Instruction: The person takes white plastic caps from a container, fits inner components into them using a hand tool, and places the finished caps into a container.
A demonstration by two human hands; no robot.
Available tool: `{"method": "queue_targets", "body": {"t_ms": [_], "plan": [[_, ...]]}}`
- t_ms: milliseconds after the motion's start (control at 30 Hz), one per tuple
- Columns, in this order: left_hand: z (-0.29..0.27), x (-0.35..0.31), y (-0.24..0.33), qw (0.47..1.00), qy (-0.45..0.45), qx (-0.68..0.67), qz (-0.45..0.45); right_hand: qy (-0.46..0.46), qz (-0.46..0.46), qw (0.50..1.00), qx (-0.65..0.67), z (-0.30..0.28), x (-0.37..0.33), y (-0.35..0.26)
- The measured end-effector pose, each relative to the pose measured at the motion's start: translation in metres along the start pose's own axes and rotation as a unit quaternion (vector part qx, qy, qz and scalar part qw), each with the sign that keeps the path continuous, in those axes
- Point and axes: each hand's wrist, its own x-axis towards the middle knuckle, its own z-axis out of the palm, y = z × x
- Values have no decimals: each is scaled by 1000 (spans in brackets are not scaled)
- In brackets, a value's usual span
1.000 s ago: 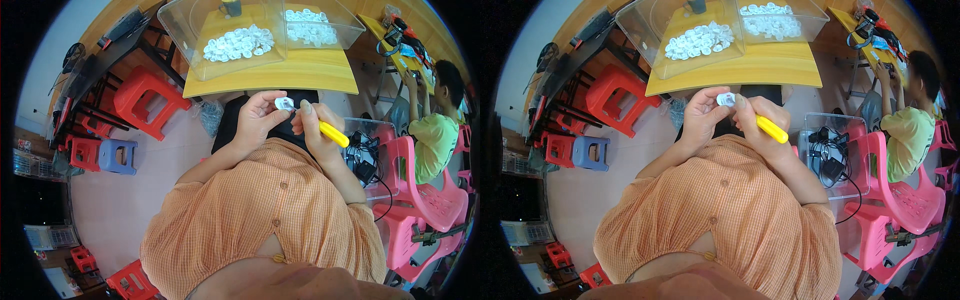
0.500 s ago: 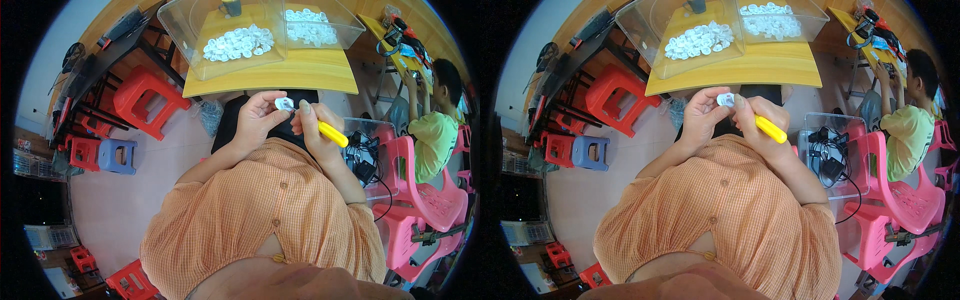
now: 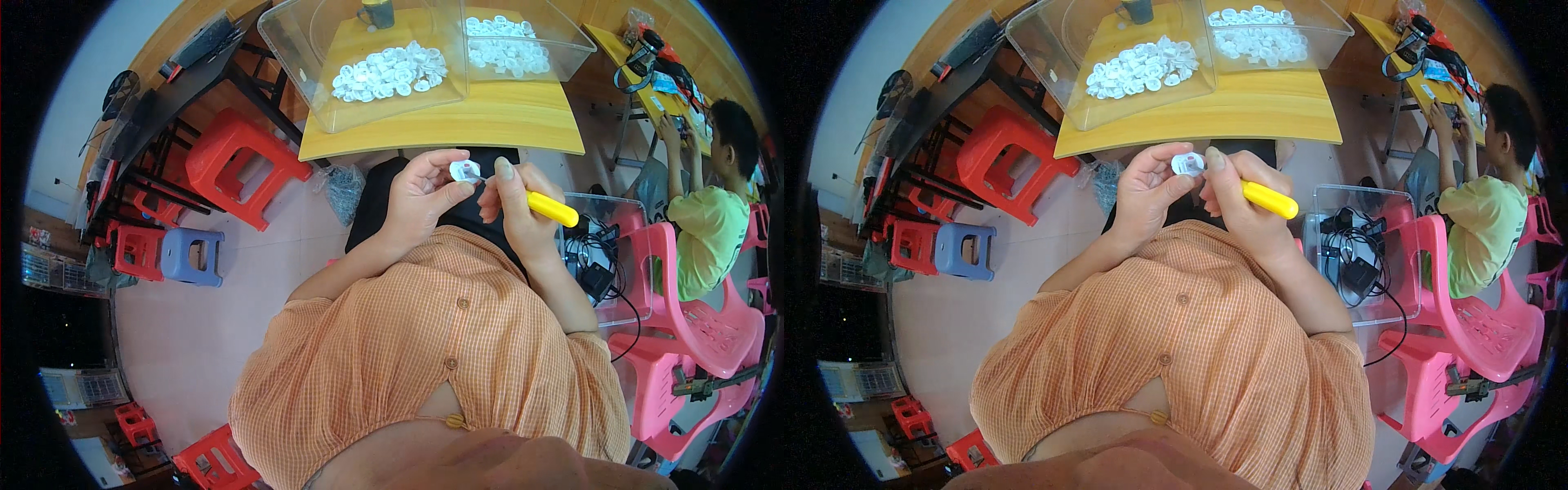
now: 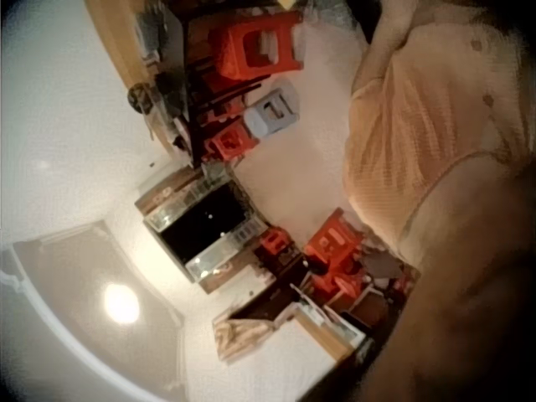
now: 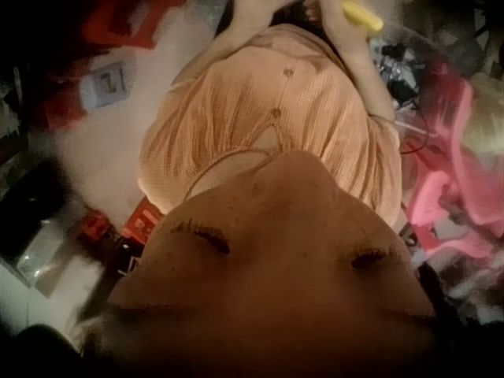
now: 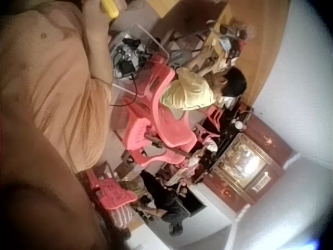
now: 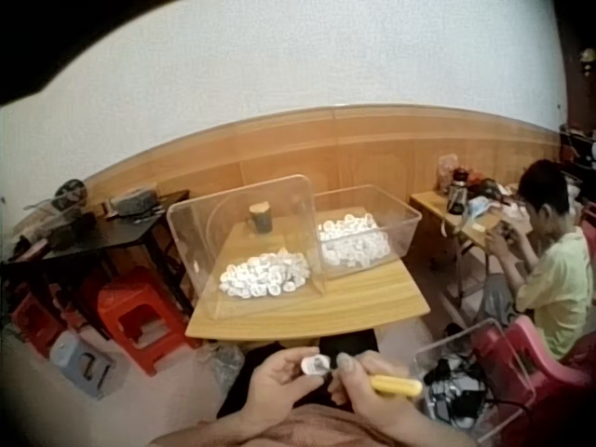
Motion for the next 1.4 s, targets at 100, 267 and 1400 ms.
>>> {"method": "queue_targets", "body": {"t_ms": [100, 267, 1400], "plan": [[0, 0, 0, 1000, -6, 2, 3, 1, -2, 1000, 3, 0, -1, 2], [-1, 0, 0, 1000, -3, 4, 6, 9, -2, 1000, -3, 2, -3, 4], [32, 37, -2, 995, -86, 38, 20, 51, -54, 997, 4, -41, 13, 1]]}}
